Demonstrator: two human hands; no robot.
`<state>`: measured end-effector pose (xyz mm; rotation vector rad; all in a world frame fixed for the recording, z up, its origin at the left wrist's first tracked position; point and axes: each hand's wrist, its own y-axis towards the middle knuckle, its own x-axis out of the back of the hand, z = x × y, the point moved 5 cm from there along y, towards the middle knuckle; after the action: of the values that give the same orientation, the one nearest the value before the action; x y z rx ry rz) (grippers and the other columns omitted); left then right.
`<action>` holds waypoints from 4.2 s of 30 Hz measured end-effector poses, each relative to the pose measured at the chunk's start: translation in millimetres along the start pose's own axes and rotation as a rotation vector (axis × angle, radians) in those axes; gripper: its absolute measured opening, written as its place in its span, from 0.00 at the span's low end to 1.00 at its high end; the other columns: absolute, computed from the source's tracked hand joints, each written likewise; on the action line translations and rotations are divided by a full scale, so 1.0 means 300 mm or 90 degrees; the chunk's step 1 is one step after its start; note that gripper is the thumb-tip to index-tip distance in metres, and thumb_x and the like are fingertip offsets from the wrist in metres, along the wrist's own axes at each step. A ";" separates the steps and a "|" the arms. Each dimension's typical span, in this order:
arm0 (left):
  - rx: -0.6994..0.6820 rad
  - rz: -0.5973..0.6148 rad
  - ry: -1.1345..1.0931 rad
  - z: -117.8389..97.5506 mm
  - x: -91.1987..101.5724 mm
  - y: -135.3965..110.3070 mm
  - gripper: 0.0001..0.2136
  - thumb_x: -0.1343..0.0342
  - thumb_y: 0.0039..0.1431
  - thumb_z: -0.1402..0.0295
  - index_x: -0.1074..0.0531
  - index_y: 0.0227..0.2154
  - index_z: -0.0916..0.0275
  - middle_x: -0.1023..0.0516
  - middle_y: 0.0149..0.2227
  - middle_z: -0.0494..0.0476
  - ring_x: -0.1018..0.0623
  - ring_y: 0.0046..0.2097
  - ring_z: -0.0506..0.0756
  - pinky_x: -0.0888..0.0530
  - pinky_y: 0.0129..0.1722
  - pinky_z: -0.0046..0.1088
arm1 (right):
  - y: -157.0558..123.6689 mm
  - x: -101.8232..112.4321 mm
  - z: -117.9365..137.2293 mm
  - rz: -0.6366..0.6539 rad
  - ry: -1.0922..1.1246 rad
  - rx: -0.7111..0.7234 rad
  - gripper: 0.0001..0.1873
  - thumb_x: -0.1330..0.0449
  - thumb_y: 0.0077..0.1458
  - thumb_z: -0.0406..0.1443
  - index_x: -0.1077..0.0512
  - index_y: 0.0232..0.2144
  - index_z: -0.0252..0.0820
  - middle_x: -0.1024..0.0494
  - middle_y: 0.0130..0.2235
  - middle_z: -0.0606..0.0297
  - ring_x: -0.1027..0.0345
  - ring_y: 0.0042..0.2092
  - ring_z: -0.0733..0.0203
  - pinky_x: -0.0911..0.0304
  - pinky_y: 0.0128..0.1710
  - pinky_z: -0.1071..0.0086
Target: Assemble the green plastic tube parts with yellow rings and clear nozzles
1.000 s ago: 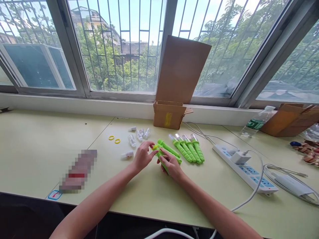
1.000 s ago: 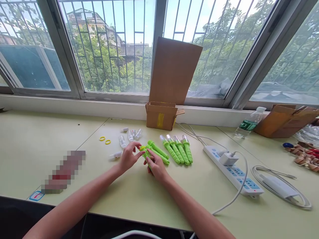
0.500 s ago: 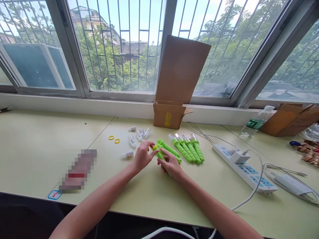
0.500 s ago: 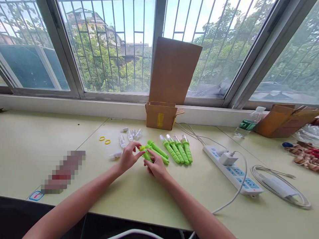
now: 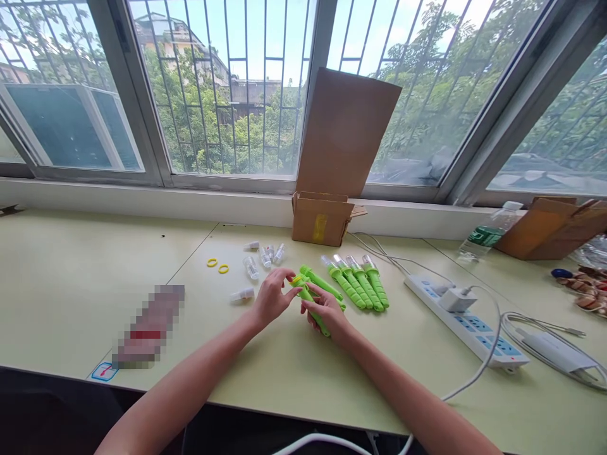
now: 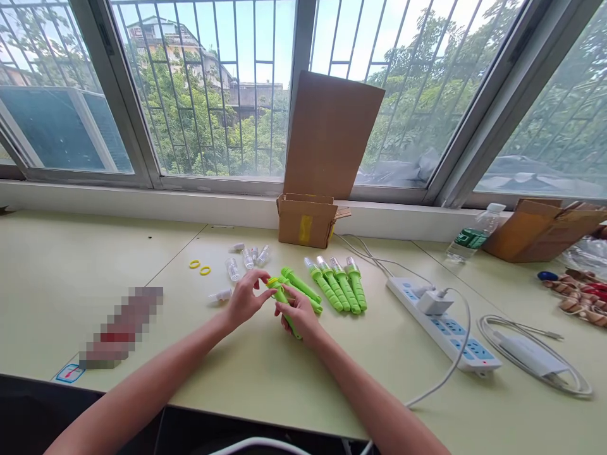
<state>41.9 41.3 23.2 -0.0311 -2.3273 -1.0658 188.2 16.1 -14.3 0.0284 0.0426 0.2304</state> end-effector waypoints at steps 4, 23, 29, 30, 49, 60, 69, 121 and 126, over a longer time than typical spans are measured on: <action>0.004 -0.005 0.001 -0.001 0.001 0.000 0.11 0.39 0.53 0.68 0.32 0.37 0.60 0.26 0.34 0.52 0.30 0.31 0.51 0.29 0.32 0.29 | -0.001 -0.001 0.000 0.004 -0.014 -0.001 0.35 0.38 0.46 0.44 0.39 0.56 0.40 0.26 0.26 0.69 0.40 0.16 0.69 0.49 0.10 0.76; 0.007 -0.040 0.022 -0.009 0.012 -0.008 0.12 0.36 0.49 0.69 0.32 0.36 0.60 0.25 0.32 0.50 0.31 0.28 0.49 0.30 0.30 0.27 | 0.005 0.001 -0.024 -0.062 -0.144 0.034 0.22 0.38 0.47 0.51 0.38 0.34 0.43 0.29 0.25 0.71 0.37 0.17 0.67 0.43 0.11 0.74; 0.005 -0.036 0.024 -0.012 0.011 -0.003 0.11 0.37 0.51 0.67 0.32 0.35 0.60 0.25 0.33 0.50 0.31 0.29 0.50 0.30 0.30 0.27 | 0.009 0.001 -0.028 -0.051 -0.125 0.031 0.22 0.38 0.47 0.51 0.37 0.35 0.42 0.28 0.25 0.70 0.37 0.17 0.67 0.44 0.12 0.74; 0.006 -0.036 0.024 -0.012 0.011 -0.002 0.11 0.37 0.51 0.67 0.32 0.35 0.60 0.25 0.32 0.50 0.31 0.29 0.50 0.30 0.30 0.27 | 0.010 0.001 -0.030 -0.051 -0.124 0.028 0.23 0.38 0.47 0.52 0.37 0.35 0.42 0.28 0.25 0.69 0.37 0.17 0.67 0.44 0.12 0.74; -0.019 -0.013 0.025 -0.024 0.015 0.003 0.11 0.38 0.52 0.69 0.33 0.37 0.60 0.26 0.35 0.52 0.29 0.32 0.51 0.29 0.33 0.29 | 0.009 0.002 -0.024 -0.036 -0.121 0.029 0.26 0.39 0.47 0.55 0.36 0.38 0.42 0.25 0.28 0.67 0.36 0.18 0.67 0.43 0.14 0.73; -0.035 0.002 0.028 -0.031 0.012 0.005 0.10 0.41 0.55 0.70 0.33 0.39 0.59 0.25 0.37 0.54 0.27 0.37 0.54 0.29 0.35 0.31 | 0.002 -0.019 -0.005 -0.008 -0.149 0.072 0.21 0.45 0.54 0.54 0.36 0.35 0.43 0.33 0.24 0.72 0.43 0.16 0.70 0.48 0.14 0.74; -0.030 0.002 0.034 -0.023 0.003 0.004 0.10 0.40 0.55 0.69 0.34 0.38 0.60 0.26 0.36 0.54 0.28 0.36 0.54 0.29 0.34 0.30 | 0.009 -0.009 -0.027 0.004 -0.131 0.052 0.18 0.46 0.56 0.52 0.38 0.35 0.44 0.38 0.20 0.75 0.47 0.16 0.70 0.50 0.13 0.74; -0.034 0.001 0.008 -0.020 0.003 0.006 0.10 0.43 0.55 0.67 0.40 0.34 0.59 0.30 0.33 0.52 0.28 0.35 0.53 0.30 0.37 0.32 | -0.007 -0.009 0.000 -0.027 -0.225 0.099 0.24 0.51 0.59 0.54 0.40 0.21 0.45 0.39 0.17 0.70 0.49 0.15 0.66 0.53 0.16 0.69; -0.043 0.007 0.039 -0.021 0.004 0.010 0.10 0.42 0.55 0.66 0.39 0.33 0.59 0.30 0.33 0.52 0.28 0.36 0.55 0.30 0.38 0.34 | -0.006 -0.007 0.000 -0.031 -0.192 0.085 0.25 0.49 0.56 0.56 0.38 0.21 0.45 0.39 0.16 0.70 0.49 0.14 0.67 0.54 0.14 0.69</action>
<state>44.7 38.6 29.1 -0.0358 -2.2338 -1.1235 186.6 14.0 -14.2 0.1939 -0.2416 0.1718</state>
